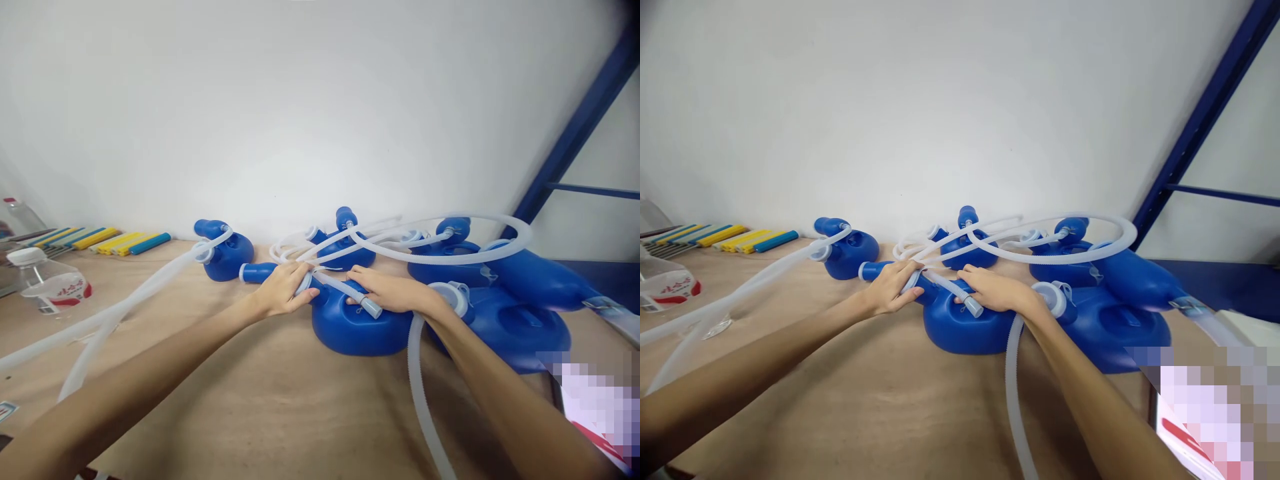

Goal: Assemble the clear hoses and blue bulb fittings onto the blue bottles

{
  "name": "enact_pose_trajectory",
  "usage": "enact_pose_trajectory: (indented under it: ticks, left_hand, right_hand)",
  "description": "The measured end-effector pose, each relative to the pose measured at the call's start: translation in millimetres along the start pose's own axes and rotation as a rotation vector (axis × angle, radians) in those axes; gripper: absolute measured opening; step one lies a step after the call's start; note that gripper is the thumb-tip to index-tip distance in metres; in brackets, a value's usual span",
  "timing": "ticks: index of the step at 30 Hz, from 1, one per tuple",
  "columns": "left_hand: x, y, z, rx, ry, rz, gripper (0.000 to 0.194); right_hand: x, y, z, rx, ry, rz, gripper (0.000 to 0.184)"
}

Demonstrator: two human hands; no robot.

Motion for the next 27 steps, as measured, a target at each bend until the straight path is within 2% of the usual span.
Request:
enact_pose_trajectory:
  ticks: [4,7,9,13,15,17,19,21,24,27]
  left_hand:
    - [2.8,-3.4,-24.5,0.207,0.121,-0.063,0.060]
    - [3.0,-4.2,-29.0,0.274,0.178,-0.040,0.054]
    - [1.7,-3.4,-19.8,0.223,0.148,0.003,0.053]
    - [-2.5,0.7,7.9,-0.061,0.041,0.019,0.060]
    - [-2.6,2.7,14.4,-0.146,0.014,0.017,0.064]
    - [1.7,4.1,11.8,-0.184,0.018,0.005,0.066]
    - [10.6,4.8,2.1,-0.207,0.028,0.005,0.064]
    - [21.4,5.3,-10.3,-0.221,0.019,0.060,0.058]
    - [33.4,7.2,-24.7,-0.180,-0.033,0.136,0.049]
    - [34.8,10.4,-30.9,-0.125,-0.083,0.105,0.036]
  right_hand:
    - [0.3,-0.6,3.7,-0.023,-0.050,0.002,0.049]
    - [0.0,-0.6,4.6,-0.057,-0.087,0.011,0.045]
    - [-0.3,-0.9,4.5,-0.051,-0.096,0.016,0.046]
    - [0.4,-2.3,4.0,-0.026,-0.084,0.013,0.050]
    - [2.0,-3.7,4.3,-0.031,-0.061,0.012,0.053]
    - [5.2,-5.9,5.3,-0.036,-0.009,0.008,0.058]
    - [9.8,-9.0,6.6,-0.040,0.075,0.011,0.072]
    - [14.7,-12.4,7.7,-0.025,0.157,0.035,0.086]
    - [20.0,-15.9,7.6,0.011,0.231,0.072,0.085]
    - [21.2,-17.2,6.1,-0.056,0.288,0.068,0.086]
Point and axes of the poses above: each hand's wrist, its own y-axis towards the middle knuckle, its own x-axis out of the back of the hand, z = x × y, the point moved 1 cm from there along y, towards the middle knuckle, and after that the axes turned 13 degrees about -z, right-handed, at the moved point
